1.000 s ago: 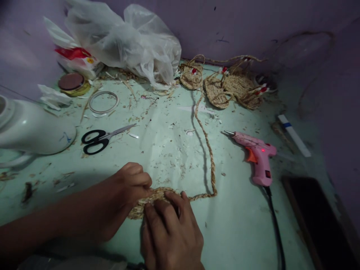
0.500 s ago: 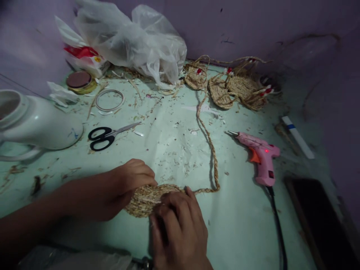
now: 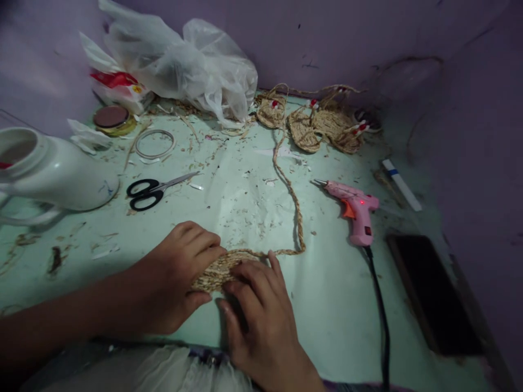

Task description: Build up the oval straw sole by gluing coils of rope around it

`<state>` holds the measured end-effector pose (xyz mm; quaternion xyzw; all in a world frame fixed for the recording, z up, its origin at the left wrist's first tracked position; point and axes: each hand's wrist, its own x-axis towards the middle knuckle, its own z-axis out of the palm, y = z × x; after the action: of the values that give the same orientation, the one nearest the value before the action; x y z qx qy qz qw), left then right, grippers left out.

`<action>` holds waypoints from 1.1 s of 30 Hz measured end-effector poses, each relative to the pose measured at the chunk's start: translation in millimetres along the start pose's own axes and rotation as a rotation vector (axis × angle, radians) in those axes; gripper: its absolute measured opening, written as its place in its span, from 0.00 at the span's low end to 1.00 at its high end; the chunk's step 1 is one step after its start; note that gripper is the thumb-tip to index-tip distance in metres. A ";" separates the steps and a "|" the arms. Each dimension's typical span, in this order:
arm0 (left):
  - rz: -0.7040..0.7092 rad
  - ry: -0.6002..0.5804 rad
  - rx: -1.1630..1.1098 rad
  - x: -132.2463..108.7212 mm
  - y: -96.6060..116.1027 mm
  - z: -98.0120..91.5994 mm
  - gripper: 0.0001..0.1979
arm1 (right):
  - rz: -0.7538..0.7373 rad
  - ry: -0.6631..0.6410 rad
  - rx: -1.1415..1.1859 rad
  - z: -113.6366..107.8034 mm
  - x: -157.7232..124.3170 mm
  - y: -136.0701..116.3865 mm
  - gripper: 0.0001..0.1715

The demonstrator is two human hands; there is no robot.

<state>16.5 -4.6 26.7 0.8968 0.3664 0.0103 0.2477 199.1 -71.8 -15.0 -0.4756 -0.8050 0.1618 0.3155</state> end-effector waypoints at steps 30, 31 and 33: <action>-0.035 0.111 -0.147 2.1 -2.7 20.4 0.14 | -0.116 -0.074 -0.010 -18.4 15.9 28.6 0.17; -0.029 0.133 -0.157 1.3 -4.3 21.4 0.16 | -0.083 0.000 -0.051 -28.3 14.0 34.0 0.19; 0.017 0.198 -0.158 -0.4 -7.7 22.2 0.20 | 0.077 0.216 -0.134 -53.5 7.4 50.9 0.16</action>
<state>15.6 -9.9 3.9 0.8722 0.3796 0.1298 0.2800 265.7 -42.3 -0.9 -0.5409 -0.7565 0.0675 0.3613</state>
